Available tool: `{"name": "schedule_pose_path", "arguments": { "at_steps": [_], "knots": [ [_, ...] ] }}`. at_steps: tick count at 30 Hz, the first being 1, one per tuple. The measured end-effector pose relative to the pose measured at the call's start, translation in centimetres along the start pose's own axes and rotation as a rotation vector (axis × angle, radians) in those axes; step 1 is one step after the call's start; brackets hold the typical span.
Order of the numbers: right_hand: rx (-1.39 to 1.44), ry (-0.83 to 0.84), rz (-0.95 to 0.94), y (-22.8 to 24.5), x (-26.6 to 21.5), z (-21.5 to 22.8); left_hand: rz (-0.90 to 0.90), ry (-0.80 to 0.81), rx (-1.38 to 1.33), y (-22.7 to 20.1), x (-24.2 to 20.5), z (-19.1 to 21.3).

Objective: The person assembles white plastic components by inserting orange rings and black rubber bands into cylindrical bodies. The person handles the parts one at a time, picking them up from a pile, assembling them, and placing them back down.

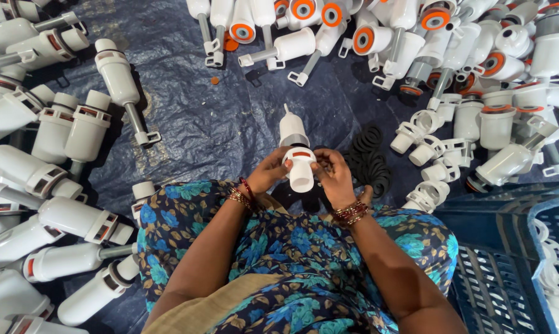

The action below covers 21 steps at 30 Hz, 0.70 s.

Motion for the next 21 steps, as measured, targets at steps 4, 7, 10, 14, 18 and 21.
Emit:
{"name": "schedule_pose_path", "arguments": {
  "at_steps": [4, 7, 10, 14, 18, 21],
  "knots": [
    [0.045, -0.012, -0.065, -1.7, 0.2, -0.4, -0.031, 0.032, -0.001, -0.1, -0.1, 0.0],
    [0.032, -0.048, -0.107, -2.2, 0.2, -0.4, 0.007, -0.058, 0.046, 0.4, -0.2, 0.6],
    [0.144, -0.066, -0.084, -2.2, 0.0, -0.4, -0.092, -0.106, -0.027, 0.6, -0.3, 0.7],
    [0.243, -0.042, -0.142, -2.3, -0.1, -0.7, -0.125, -0.231, -0.029, 1.4, -0.4, 1.9],
    [0.09, 0.009, -0.023, -0.9, 0.2, -1.0, -0.164, -0.314, 0.042, 1.0, -0.6, 2.5],
    [-0.049, -0.007, 0.021, -0.3, 0.1, -1.0, -0.224, -0.362, 0.305, -0.8, -1.2, 2.0]
  ]
}}
Point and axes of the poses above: each hand's wrist, its own x-axis towards the middle knuckle, its own z-axis out of the back of the hand, y = z × x, the point moved 7 cm from there along x, towards the middle knuckle, and after that the axes turned 5 degrees about y, right-handed, at the moved point
